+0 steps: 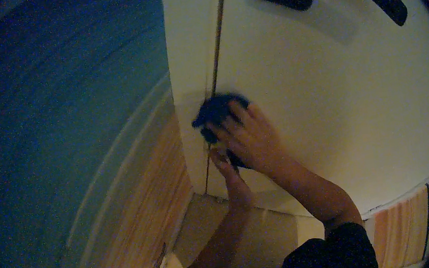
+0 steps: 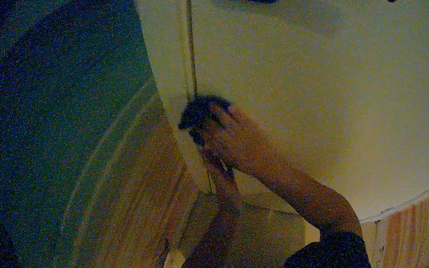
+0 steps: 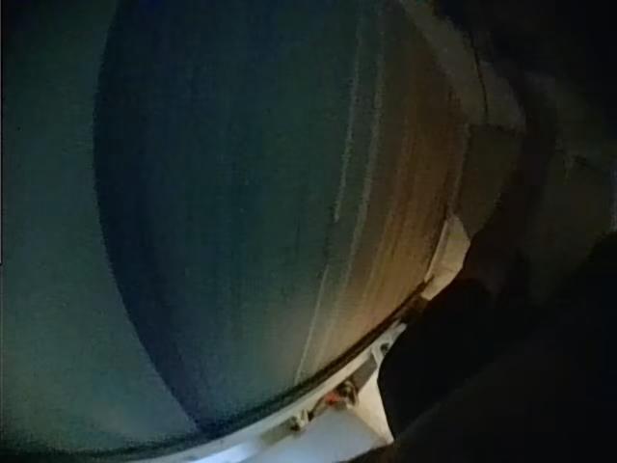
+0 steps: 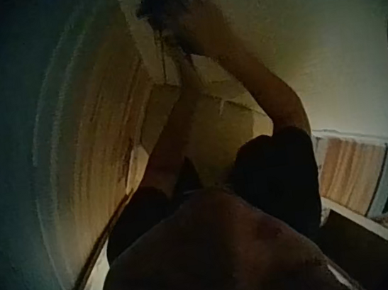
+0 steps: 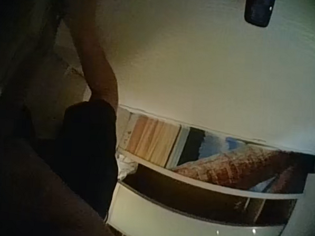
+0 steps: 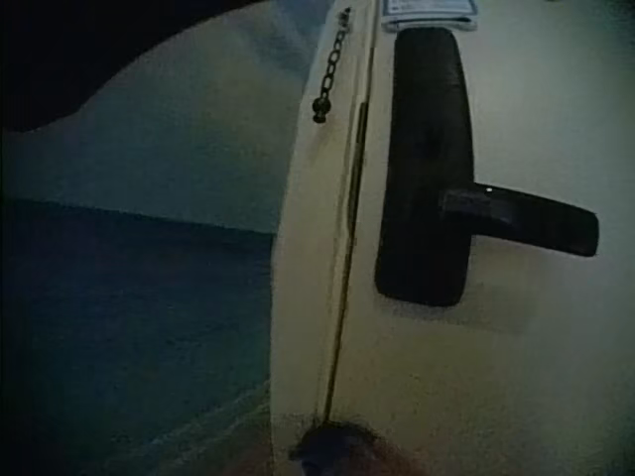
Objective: The person wipes a bathroom wall, then a large mirror, and finally the front of a washing machine using a blue cloth. The person moves around the room to reach different surfaces and continues wiping until the end of the clip.
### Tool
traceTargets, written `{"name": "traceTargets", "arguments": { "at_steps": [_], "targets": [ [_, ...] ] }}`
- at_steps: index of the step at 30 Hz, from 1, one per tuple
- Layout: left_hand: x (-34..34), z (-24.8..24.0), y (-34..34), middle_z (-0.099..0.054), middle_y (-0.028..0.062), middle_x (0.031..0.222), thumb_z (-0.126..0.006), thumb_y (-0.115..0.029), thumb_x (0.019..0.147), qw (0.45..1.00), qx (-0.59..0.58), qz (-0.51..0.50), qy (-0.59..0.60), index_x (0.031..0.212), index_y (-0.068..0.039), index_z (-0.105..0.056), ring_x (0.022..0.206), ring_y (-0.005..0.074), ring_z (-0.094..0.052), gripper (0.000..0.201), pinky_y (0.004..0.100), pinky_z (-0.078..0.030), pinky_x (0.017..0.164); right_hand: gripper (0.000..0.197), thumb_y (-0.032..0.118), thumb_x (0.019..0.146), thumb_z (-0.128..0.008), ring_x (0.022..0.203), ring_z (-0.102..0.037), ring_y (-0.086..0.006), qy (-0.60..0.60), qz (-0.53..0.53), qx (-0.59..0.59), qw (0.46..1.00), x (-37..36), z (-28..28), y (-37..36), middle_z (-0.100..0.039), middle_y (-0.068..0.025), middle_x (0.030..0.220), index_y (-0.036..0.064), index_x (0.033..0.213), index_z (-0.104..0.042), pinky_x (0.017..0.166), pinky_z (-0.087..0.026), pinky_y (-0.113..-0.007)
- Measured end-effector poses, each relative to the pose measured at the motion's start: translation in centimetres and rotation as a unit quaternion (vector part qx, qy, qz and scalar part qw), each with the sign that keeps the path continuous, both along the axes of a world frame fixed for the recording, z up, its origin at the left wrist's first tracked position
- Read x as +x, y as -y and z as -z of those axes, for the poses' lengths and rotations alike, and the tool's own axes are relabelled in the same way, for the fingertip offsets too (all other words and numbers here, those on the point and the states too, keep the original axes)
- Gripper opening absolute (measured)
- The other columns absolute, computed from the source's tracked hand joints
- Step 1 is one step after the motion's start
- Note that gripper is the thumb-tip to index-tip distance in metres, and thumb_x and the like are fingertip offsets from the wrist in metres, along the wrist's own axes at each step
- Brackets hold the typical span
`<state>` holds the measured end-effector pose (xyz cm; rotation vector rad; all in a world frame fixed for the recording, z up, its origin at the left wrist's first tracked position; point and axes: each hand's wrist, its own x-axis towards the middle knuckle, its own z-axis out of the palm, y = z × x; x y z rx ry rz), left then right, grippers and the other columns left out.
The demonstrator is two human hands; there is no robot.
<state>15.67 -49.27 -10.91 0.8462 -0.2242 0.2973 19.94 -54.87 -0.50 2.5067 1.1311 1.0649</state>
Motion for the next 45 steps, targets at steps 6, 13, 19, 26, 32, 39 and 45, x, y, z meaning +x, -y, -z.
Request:
{"name": "traceTargets", "arguments": {
  "at_steps": [6, 13, 19, 26, 32, 39, 45],
  "targets": [
    [2.0, 3.5, 2.5, 0.008, 0.0178, 0.146, -0.024, -0.053, 0.091, 0.965, 0.248, -0.087, -0.023, 0.14, -0.005, -0.001, 0.135, 0.0299, 0.004, 0.072, 0.0433, -0.003, 0.107, 0.039, 0.025, 0.067, -0.061, 0.108, -0.044, -0.0309, -0.04, 0.058, -0.112, 0.991, -3.0, 4.1, 8.9, -0.054, -0.0021, 0.101, 0.0232, 0.106, -0.062, 0.087, -0.037, -0.048],
    [4.5, 4.4, 4.8, 0.012, 0.0259, 0.142, -0.03, -0.047, 0.092, 0.913, 0.394, -0.085, 0.065, 0.141, -0.007, -0.006, 0.133, 0.0391, 0.008, 0.068, 0.0489, -0.003, 0.105, 0.043, 0.029, 0.07, -0.061, 0.111, -0.044, -0.0354, 0.257, 0.128, 0.046, 0.957, 0.8, 1.0, 14.1, -0.055, -0.0074, 0.104, 0.024, 0.113, -0.057, 0.087, -0.037, -0.054],
    [4.4, 7.1, 4.1, 0.012, 0.0268, 0.142, -0.033, -0.043, 0.092, 0.915, 0.382, -0.112, 0.065, 0.141, -0.007, -0.006, 0.132, 0.0412, 0.009, 0.066, 0.0509, -0.002, 0.105, 0.039, 0.024, 0.068, -0.058, 0.096, -0.049, -0.0327, 0.144, 0.085, 0.012, 0.986, 1.0, 2.7, 7.6, -0.053, -0.0021, 0.087, 0.0257, 0.107, -0.062, 0.086, -0.037, -0.05],
    [-1.5, 4.6, -0.7, 0.013, 0.0283, 0.141, -0.037, -0.04, 0.091, 0.851, 0.482, -0.162, 0.132, 0.141, -0.008, -0.009, 0.13, 0.0444, 0.012, 0.066, 0.0555, 0.003, 0.102, 0.036, 0.027, 0.072, -0.056, 0.098, -0.049, -0.0314, 0.106, 0.134, -0.039, 0.985, -8.9, 6.2, 10.9, -0.056, -0.0052, 0.09, 0.0267, 0.107, -0.061, 0.084, -0.04, -0.05],
    [-1.9, 3.7, 0.8, 0.017, 0.0295, 0.14, -0.037, -0.044, 0.09, 0.827, 0.509, -0.184, 0.156, 0.141, -0.007, -0.008, 0.129, 0.0455, 0.015, 0.069, 0.0568, 0.007, 0.101, 0.038, 0.029, 0.064, -0.065, 0.092, -0.048, -0.0379, 0.287, 0.145, 0.093, 0.942, -10.2, 0.8, 13.6, -0.05, -0.0073, 0.084, 0.0258, 0.102, -0.065, 0.08, -0.041, -0.052],
    [-3.0, 3.4, -0.8, 0.022, 0.0293, 0.138, -0.041, -0.04, 0.09, 0.843, 0.49, -0.179, 0.133, 0.141, -0.006, -0.008, 0.128, 0.0474, 0.017, 0.07, 0.0577, 0.006, 0.1, 0.033, 0.025, 0.073, -0.058, 0.099, -0.049, -0.036, 0.278, 0.081, 0.101, 0.952, -7.7, 2.6, 7.3, -0.051, -0.0055, 0.088, 0.0261, 0.106, -0.063, 0.081, -0.041, -0.051],
    [-3.2, 0.9, -1.2, 0.013, 0.0317, 0.14, -0.046, -0.035, 0.088, 0.79, 0.54, -0.238, 0.168, 0.139, -0.01, -0.021, 0.128, 0.0494, 0.015, 0.062, 0.0601, 0.003, 0.099, 0.034, 0.025, 0.073, -0.054, 0.098, -0.05, -0.0337, 0.145, 0.105, 0.019, 0.984, -10.6, 4.5, 9.4, -0.054, -0.0006, 0.083, 0.0282, 0.107, -0.061, 0.076, -0.044, -0.048]
  ]
}}
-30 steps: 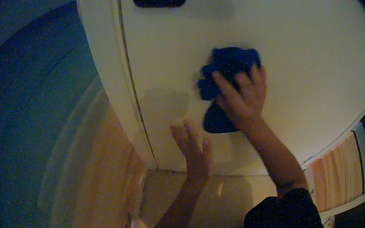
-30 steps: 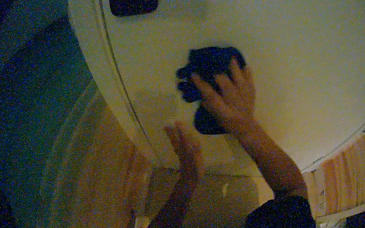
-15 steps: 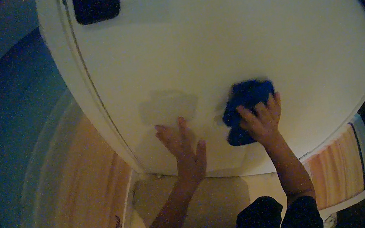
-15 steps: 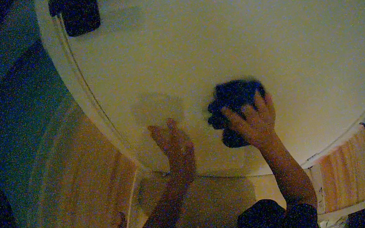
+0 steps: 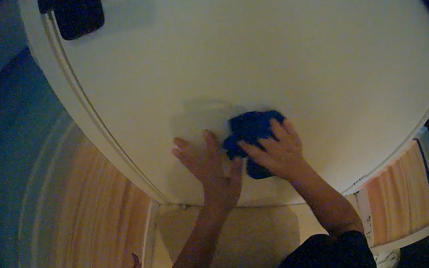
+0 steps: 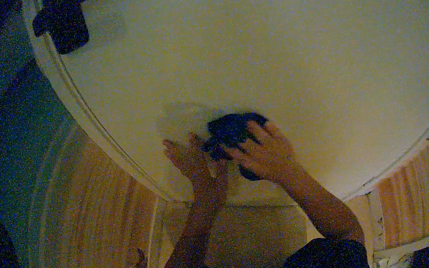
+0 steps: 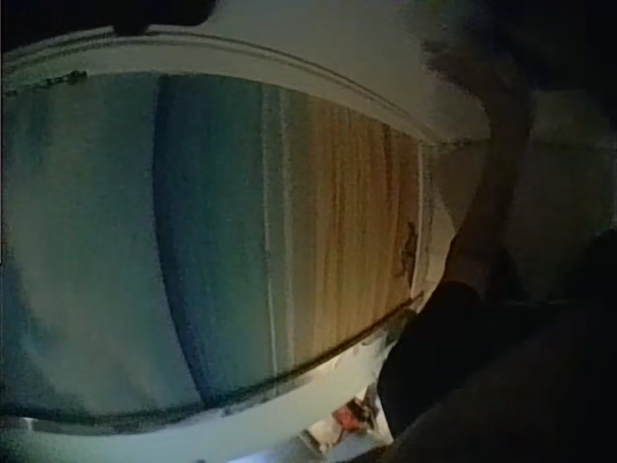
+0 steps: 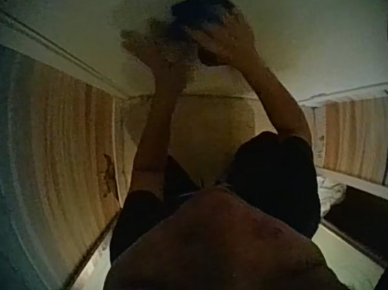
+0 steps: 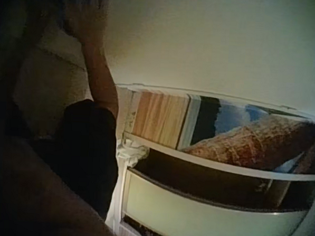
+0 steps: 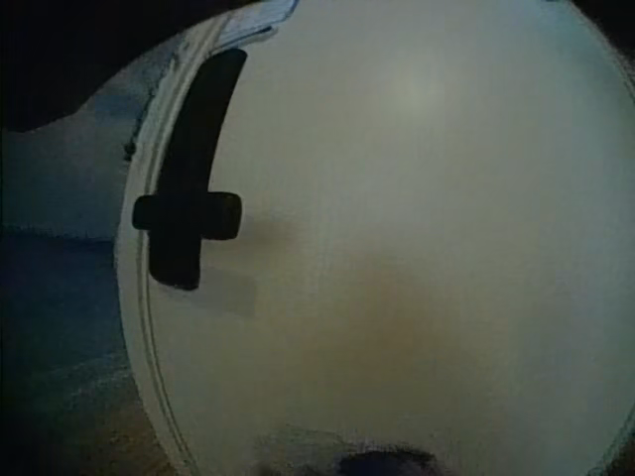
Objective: The person wipes a bathroom wall, then a large mirror, and finally the front of a washing machine using a blue cloth. The person moves around the room to reach different surfaces and continues wiping until the end of the clip.
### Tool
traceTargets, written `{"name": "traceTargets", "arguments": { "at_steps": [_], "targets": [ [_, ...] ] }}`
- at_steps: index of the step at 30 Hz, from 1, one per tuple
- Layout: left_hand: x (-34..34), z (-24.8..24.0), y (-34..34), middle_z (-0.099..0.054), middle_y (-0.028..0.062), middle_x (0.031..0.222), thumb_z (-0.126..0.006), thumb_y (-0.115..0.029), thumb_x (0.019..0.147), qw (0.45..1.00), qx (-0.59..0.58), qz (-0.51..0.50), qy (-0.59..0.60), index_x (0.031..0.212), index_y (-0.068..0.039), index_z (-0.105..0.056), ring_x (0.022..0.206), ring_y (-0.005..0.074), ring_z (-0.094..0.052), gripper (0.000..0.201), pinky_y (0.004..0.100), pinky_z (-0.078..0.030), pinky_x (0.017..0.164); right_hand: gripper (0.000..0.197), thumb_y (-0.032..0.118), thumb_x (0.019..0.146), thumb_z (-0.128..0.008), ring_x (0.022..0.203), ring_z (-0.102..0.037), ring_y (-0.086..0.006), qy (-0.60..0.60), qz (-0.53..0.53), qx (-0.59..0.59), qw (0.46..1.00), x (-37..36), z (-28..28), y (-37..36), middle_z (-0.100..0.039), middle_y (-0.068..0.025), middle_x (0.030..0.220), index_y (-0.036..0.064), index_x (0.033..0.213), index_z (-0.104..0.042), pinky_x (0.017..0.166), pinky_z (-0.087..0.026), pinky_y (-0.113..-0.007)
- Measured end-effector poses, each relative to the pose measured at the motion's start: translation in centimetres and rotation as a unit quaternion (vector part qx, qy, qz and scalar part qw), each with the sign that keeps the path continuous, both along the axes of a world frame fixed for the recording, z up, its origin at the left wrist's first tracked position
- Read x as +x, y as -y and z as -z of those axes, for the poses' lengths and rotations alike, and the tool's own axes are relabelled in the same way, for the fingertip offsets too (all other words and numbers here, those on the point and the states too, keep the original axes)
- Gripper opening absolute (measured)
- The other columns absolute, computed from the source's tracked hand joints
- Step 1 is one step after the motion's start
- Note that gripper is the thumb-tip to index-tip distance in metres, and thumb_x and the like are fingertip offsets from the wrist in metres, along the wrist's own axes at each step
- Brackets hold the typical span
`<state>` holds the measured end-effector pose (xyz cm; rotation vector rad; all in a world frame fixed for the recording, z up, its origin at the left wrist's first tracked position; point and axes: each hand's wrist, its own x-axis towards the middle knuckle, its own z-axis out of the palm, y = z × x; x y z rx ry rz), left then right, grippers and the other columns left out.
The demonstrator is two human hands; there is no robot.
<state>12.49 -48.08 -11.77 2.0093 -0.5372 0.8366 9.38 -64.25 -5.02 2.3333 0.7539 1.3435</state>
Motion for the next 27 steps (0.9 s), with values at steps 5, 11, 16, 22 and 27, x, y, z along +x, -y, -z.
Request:
{"name": "traceTargets", "arguments": {
  "at_steps": [5, 11, 16, 22, 27],
  "targets": [
    [2.2, -3.3, 1.8, 0.004, 0.0302, 0.142, -0.052, -0.032, 0.083, 0.996, 0.046, -0.044, 0.061, 0.137, -0.018, -0.03, 0.128, 0.0501, 0.012, 0.06, 0.0626, 0.005, 0.098, 0.038, 0.029, 0.066, -0.063, 0.1, -0.048, -0.0375, 0.118, 0.026, 0.065, 0.991, -0.6, -4.6, 2.8, -0.052, -0.0067, 0.09, 0.0265, 0.104, -0.064, 0.082, -0.041, -0.055],
    [3.6, -6.1, 3.0, -0.001, 0.0289, 0.142, -0.057, -0.029, 0.079, 0.989, 0.03, -0.061, 0.128, 0.134, -0.019, -0.036, 0.128, 0.0514, 0.008, 0.059, 0.0665, 0.008, 0.094, 0.053, 0.02, 0.057, -0.068, 0.097, -0.045, -0.0372, 0.168, -0.012, 0.12, 0.978, 2.2, -9.7, -0.9, -0.047, -0.0091, 0.091, 0.0211, 0.109, -0.062, 0.085, -0.038, -0.051],
    [3.9, -5.0, 2.8, 0.0, 0.0281, 0.143, -0.058, -0.027, 0.078, 0.988, 0.049, -0.067, 0.132, 0.134, -0.019, -0.035, 0.128, 0.0516, 0.009, 0.062, 0.0672, 0.009, 0.093, 0.041, 0.025, 0.063, -0.061, 0.097, -0.049, -0.0355, 0.138, -0.054, 0.053, 0.988, 2.5, -6.1, -0.5, -0.052, -0.0057, 0.092, 0.023, 0.104, -0.064, 0.082, -0.041, -0.053],
    [3.7, -4.5, 3.0, 0.001, 0.0291, 0.142, -0.06, -0.04, 0.076, 0.985, 0.074, -0.073, 0.141, 0.139, -0.021, -0.023, 0.128, 0.0514, 0.008, 0.075, 0.0688, 0.006, 0.092, 0.045, 0.025, 0.059, -0.064, 0.098, -0.048, -0.0374, 0.132, 0.025, 0.032, 0.99, -0.8, -6.8, 4.3, -0.052, -0.0067, 0.09, 0.0215, 0.104, -0.064, 0.081, -0.041, -0.054],
    [4.2, -4.0, 3.0, 0.002, 0.0298, 0.142, -0.053, -0.049, 0.08, 0.98, 0.089, -0.106, 0.145, 0.14, -0.02, -0.019, 0.128, 0.052, 0.007, 0.075, 0.0694, 0.006, 0.092, 0.054, 0.02, 0.052, -0.069, 0.1, -0.045, -0.0417, 0.189, 0.02, 0.129, 0.973, 0.4, -13.6, 1.7, -0.051, -0.0119, 0.097, 0.0185, 0.106, -0.063, 0.084, -0.039, -0.052]
  ]
}}
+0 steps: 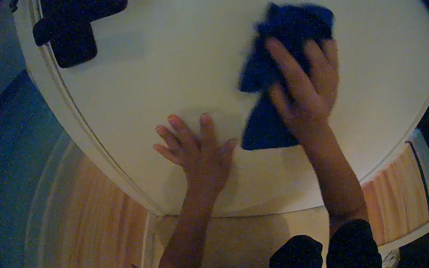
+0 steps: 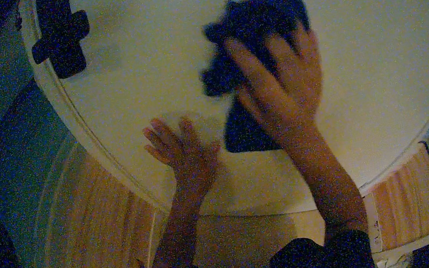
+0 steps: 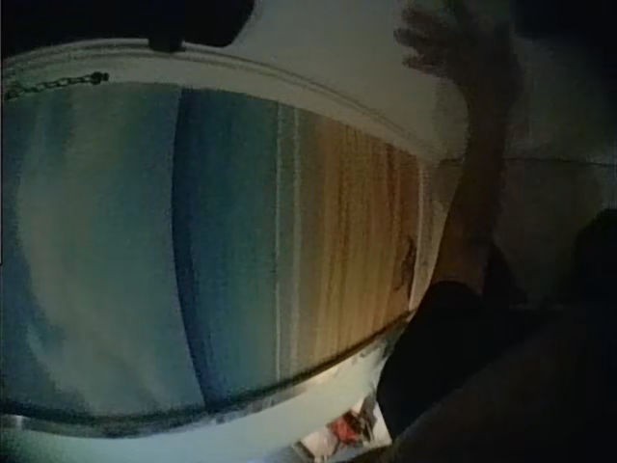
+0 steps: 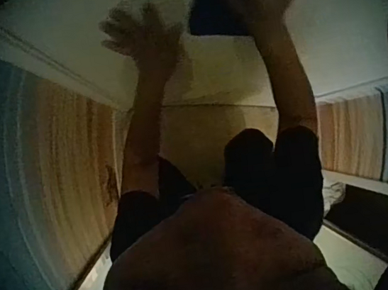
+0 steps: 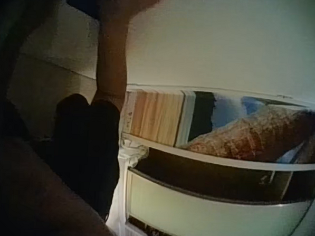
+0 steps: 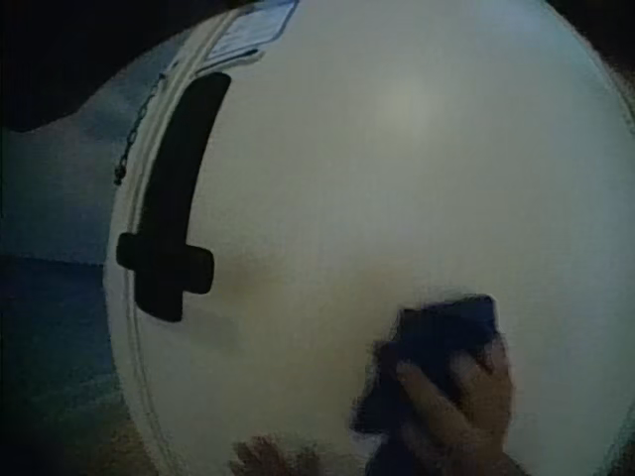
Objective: The person wipes a bathroom wall, then a large mirror, and finally the front of a washing machine using a blue cloth. The person moves around the room to reach different surfaces and continues wiping until the end of the clip.
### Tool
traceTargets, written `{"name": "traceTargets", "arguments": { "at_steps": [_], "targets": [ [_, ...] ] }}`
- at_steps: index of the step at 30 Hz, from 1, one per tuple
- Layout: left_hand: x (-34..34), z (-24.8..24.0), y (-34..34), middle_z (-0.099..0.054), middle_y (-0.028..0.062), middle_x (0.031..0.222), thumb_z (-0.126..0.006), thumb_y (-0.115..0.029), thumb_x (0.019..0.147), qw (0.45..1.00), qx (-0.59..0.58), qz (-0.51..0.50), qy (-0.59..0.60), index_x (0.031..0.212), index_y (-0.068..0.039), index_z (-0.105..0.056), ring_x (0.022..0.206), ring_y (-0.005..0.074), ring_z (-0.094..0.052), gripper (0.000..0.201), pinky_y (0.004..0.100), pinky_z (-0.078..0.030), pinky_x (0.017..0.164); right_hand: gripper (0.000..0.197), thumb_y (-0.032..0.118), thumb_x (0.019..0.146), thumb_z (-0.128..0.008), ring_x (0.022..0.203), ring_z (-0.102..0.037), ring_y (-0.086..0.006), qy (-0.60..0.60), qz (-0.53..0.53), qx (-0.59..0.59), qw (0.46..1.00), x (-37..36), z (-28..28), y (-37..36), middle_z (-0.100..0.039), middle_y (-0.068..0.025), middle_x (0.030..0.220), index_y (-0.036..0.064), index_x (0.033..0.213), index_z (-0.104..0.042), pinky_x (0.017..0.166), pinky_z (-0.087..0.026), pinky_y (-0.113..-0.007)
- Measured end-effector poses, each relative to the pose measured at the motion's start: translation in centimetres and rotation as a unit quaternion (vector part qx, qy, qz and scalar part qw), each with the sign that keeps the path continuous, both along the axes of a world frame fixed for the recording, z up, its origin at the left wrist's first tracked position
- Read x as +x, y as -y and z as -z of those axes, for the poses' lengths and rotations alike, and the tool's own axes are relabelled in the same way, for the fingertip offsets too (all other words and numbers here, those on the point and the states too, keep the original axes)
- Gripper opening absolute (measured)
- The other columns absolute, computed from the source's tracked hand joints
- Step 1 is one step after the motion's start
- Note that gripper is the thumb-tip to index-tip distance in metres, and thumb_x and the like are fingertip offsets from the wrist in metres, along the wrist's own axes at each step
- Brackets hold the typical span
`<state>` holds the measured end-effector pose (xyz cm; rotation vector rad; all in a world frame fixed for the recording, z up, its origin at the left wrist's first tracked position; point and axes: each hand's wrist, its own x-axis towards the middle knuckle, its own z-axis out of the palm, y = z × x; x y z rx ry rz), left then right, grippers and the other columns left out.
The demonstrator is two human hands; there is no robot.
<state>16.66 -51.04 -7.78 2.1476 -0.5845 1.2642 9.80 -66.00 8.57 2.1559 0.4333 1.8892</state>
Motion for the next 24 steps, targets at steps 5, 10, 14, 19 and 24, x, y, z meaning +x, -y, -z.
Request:
{"name": "traceTargets", "arguments": {
  "at_steps": [5, 10, 14, 19, 24],
  "targets": [
    [0.6, 1.0, -0.1, 0.002, 0.0305, 0.142, -0.043, -0.057, 0.08, 0.994, -0.058, 0.088, -0.038, 0.14, -0.012, -0.016, 0.128, 0.0516, 0.006, 0.079, 0.0665, 0.007, 0.094, 0.035, 0.023, 0.066, -0.059, 0.101, -0.047, -0.037, -0.062, -0.095, -0.073, 0.991, 3.8, 1.3, -4.5, -0.053, -0.007, 0.097, 0.0194, 0.1, -0.063, 0.083, -0.04, -0.05],
    [-0.5, 1.6, 2.5, 0.003, 0.0307, 0.142, -0.04, -0.061, 0.079, 0.96, -0.214, 0.18, -0.001, 0.139, -0.008, -0.009, 0.129, 0.0494, 0.005, 0.085, 0.0643, 0.006, 0.096, 0.038, 0.026, 0.062, -0.062, 0.098, -0.048, -0.0338, -0.13, -0.105, -0.148, 0.975, 1.7, 9.3, -0.2, -0.052, -0.0035, 0.096, 0.0237, 0.099, -0.063, 0.079, -0.043, -0.049],
    [-2.1, 3.5, -0.3, 0.005, 0.0302, 0.142, -0.039, -0.062, 0.08, 0.989, -0.126, 0.072, 0.001, 0.14, -0.011, -0.012, 0.129, 0.0494, 0.008, 0.082, 0.0643, 0.006, 0.096, 0.032, 0.027, 0.063, -0.058, 0.098, -0.05, -0.0331, -0.166, -0.03, -0.144, 0.975, -2.9, 12.8, 2.0, -0.055, -0.0036, 0.088, 0.0246, 0.094, -0.065, 0.082, -0.043, -0.051],
    [-3.4, 2.0, -0.3, 0.005, 0.0302, 0.142, -0.035, -0.057, 0.085, 1.0, -0.006, -0.015, -0.008, 0.138, -0.015, -0.026, 0.128, 0.0512, 0.012, 0.067, 0.0641, 0.008, 0.095, 0.053, 0.023, 0.048, -0.068, 0.083, -0.047, -0.0377, -0.06, -0.002, -0.056, 0.997, -4.7, 7.2, 4.6, -0.05, -0.0097, 0.083, 0.0202, 0.1, -0.064, 0.072, -0.041, -0.05],
    [-4.2, 1.1, -0.1, 0.006, 0.0297, 0.142, -0.032, -0.057, 0.086, 0.997, -0.044, 0.07, -0.004, 0.139, -0.013, -0.023, 0.128, 0.0509, 0.013, 0.069, 0.0641, 0.01, 0.095, 0.054, 0.011, 0.056, -0.063, 0.1, -0.045, -0.0403, 0.058, -0.027, 0.005, 0.998, -2.1, 2.5, -1.0, -0.049, -0.0155, 0.102, 0.0145, 0.109, -0.062, 0.089, -0.038, -0.047]
  ]
}}
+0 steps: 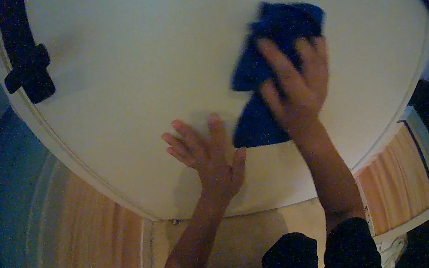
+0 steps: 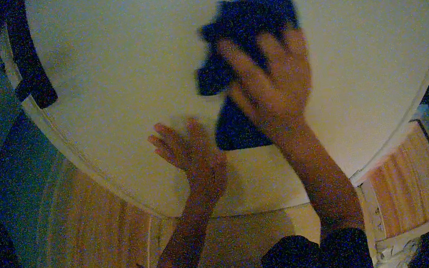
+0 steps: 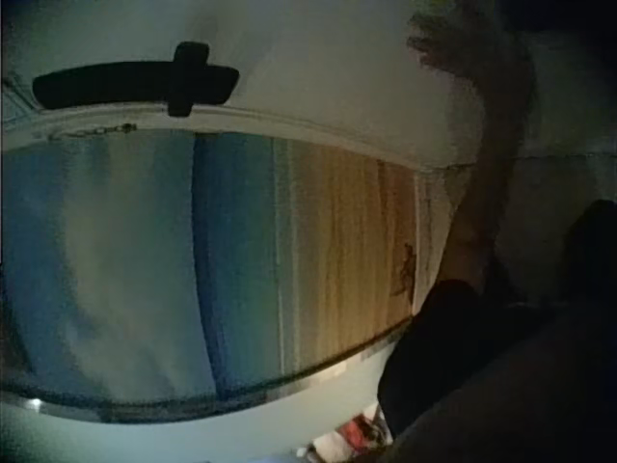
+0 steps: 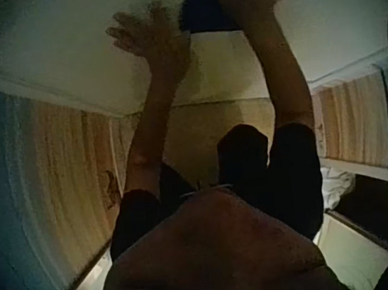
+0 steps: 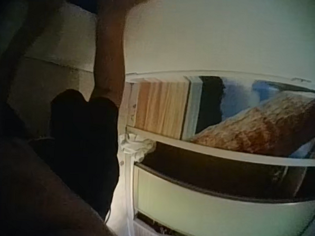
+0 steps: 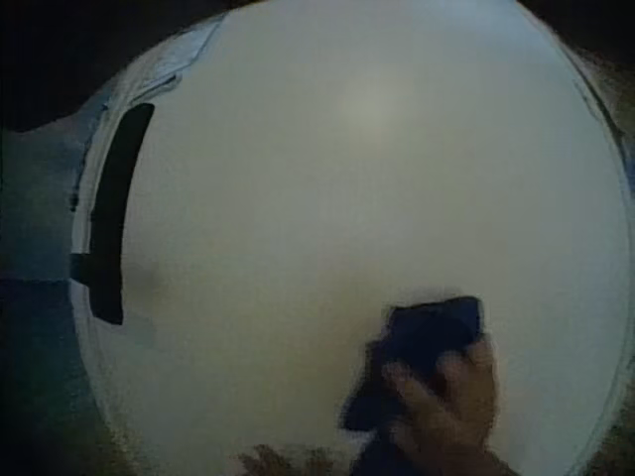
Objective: The person wipes a bathroom wall, then a large mirror, and finally the front of a washing machine using a blue cloth. The person moves around the room to reach different surfaces and continues wiping until the end of the clip.
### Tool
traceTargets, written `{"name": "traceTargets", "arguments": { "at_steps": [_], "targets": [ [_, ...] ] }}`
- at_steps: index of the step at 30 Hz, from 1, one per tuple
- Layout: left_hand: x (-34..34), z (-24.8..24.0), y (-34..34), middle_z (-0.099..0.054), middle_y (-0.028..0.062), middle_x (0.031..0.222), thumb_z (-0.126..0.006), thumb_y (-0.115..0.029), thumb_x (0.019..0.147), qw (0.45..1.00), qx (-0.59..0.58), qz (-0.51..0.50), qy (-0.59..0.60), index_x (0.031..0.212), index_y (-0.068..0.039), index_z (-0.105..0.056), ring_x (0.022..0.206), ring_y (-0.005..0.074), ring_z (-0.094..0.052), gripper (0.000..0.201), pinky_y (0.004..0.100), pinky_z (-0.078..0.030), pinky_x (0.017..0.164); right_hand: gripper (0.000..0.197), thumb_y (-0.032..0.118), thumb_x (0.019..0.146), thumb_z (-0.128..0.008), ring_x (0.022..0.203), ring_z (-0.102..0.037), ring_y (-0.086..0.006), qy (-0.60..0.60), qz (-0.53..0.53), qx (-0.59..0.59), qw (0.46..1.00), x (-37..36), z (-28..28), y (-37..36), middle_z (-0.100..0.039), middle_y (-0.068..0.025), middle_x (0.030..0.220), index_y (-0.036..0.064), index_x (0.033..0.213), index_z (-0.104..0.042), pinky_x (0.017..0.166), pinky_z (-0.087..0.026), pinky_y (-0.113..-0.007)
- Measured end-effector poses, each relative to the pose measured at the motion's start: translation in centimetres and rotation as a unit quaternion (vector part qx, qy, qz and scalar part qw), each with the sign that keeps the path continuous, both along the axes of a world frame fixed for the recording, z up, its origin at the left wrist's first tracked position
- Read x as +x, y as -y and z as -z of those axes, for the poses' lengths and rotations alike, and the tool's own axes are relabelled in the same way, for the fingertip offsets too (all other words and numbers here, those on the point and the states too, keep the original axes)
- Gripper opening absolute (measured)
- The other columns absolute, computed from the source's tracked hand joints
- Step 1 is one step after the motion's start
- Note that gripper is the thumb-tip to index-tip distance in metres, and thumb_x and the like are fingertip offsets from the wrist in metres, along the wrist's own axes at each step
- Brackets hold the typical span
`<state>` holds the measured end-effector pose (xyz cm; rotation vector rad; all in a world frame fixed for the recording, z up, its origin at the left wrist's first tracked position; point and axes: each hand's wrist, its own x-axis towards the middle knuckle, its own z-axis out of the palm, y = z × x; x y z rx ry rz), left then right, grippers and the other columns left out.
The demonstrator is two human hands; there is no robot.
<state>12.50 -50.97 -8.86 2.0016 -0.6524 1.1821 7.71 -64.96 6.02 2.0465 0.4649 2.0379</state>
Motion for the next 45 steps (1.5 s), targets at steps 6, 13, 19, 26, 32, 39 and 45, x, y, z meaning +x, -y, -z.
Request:
{"name": "traceTargets", "arguments": {
  "at_steps": [6, 13, 19, 26, 32, 39, 45],
  "targets": [
    [1.3, 0.1, -1.6, 0.002, 0.0235, 0.145, -0.028, -0.056, 0.087, 0.994, -0.096, 0.05, 0.025, 0.139, -0.004, -0.012, 0.131, 0.0442, 0.007, 0.076, 0.0582, 0.006, 0.101, 0.043, 0.026, 0.06, -0.063, 0.096, -0.048, -0.0368, -0.055, -0.027, -0.085, 0.994, 2.1, 3.6, -3.6, -0.052, -0.0062, 0.092, 0.0234, 0.103, -0.062, 0.079, -0.043, -0.052],
    [0.9, 0.0, -2.4, 0.002, 0.0242, 0.144, -0.025, -0.056, 0.088, 0.997, -0.063, 0.025, 0.034, 0.14, -0.005, -0.011, 0.131, 0.0437, 0.008, 0.075, 0.0579, 0.006, 0.101, 0.046, 0.032, 0.051, -0.066, 0.095, -0.049, -0.036, -0.125, 0.029, -0.087, 0.988, -2.5, 9.3, 2.7, -0.052, -0.0021, 0.086, 0.0281, 0.096, -0.064, 0.079, -0.044, -0.053],
    [1.4, -0.8, -2.3, 0.004, 0.0253, 0.144, -0.021, -0.057, 0.088, 0.999, -0.031, -0.019, 0.029, 0.14, -0.007, -0.014, 0.131, 0.0437, 0.009, 0.073, 0.0583, 0.006, 0.101, 0.05, 0.023, 0.054, -0.065, 0.097, -0.044, -0.0406, 0.008, 0.075, 0.053, 0.996, -2.6, 5.5, 5.4, -0.048, -0.0138, 0.096, 0.0173, 0.104, -0.063, 0.085, -0.037, -0.052],
    [0.3, -0.8, -2.6, 0.005, 0.0277, 0.143, -0.022, -0.059, 0.087, 0.999, -0.029, 0.012, 0.014, 0.139, -0.005, -0.016, 0.13, 0.0459, 0.01, 0.076, 0.0599, 0.006, 0.099, 0.04, 0.02, 0.058, -0.065, 0.08, -0.049, -0.0338, -0.032, -0.048, -0.003, 0.998, 0.1, 6.5, -0.6, -0.049, -0.0058, 0.08, 0.025, 0.097, -0.066, 0.064, -0.045, -0.047],
    [0.4, -0.4, -4.4, 0.005, 0.0326, 0.14, -0.03, -0.058, 0.086, 1.0, 0.004, 0.019, 0.018, 0.139, -0.002, -0.016, 0.128, 0.0503, 0.01, 0.078, 0.0622, 0.006, 0.097, 0.032, 0.029, 0.058, -0.067, 0.087, -0.05, -0.0339, -0.114, -0.009, -0.047, 0.992, -1.7, 14.2, 0.0, -0.049, 0.0015, 0.083, 0.0334, 0.089, -0.066, 0.07, -0.046, -0.052],
    [-0.6, 0.2, -2.1, 0.01, 0.0296, 0.141, -0.029, -0.058, 0.086, 1.0, -0.002, -0.013, 0.01, 0.14, -0.004, -0.01, 0.129, 0.0486, 0.012, 0.079, 0.0619, 0.006, 0.098, 0.04, 0.031, 0.053, -0.069, 0.095, -0.046, -0.0412, -0.082, 0.08, 0.05, 0.992, -5.6, 14.2, 8.2, -0.048, -0.0124, 0.092, 0.0204, 0.091, -0.065, 0.079, -0.04, -0.059],
    [-4.0, -0.6, 0.2, 0.011, 0.0327, 0.14, -0.034, -0.057, 0.085, 0.999, 0.0, 0.022, 0.023, 0.14, -0.002, -0.009, 0.127, 0.0522, 0.013, 0.082, 0.0651, 0.008, 0.095, 0.043, 0.021, 0.054, -0.069, 0.071, -0.046, -0.034, 0.022, 0.01, 0.112, 0.993, -4.4, 7.7, 3.1, -0.046, -0.0074, 0.071, 0.0223, 0.097, -0.065, 0.056, -0.039, -0.043]
  ]
}}
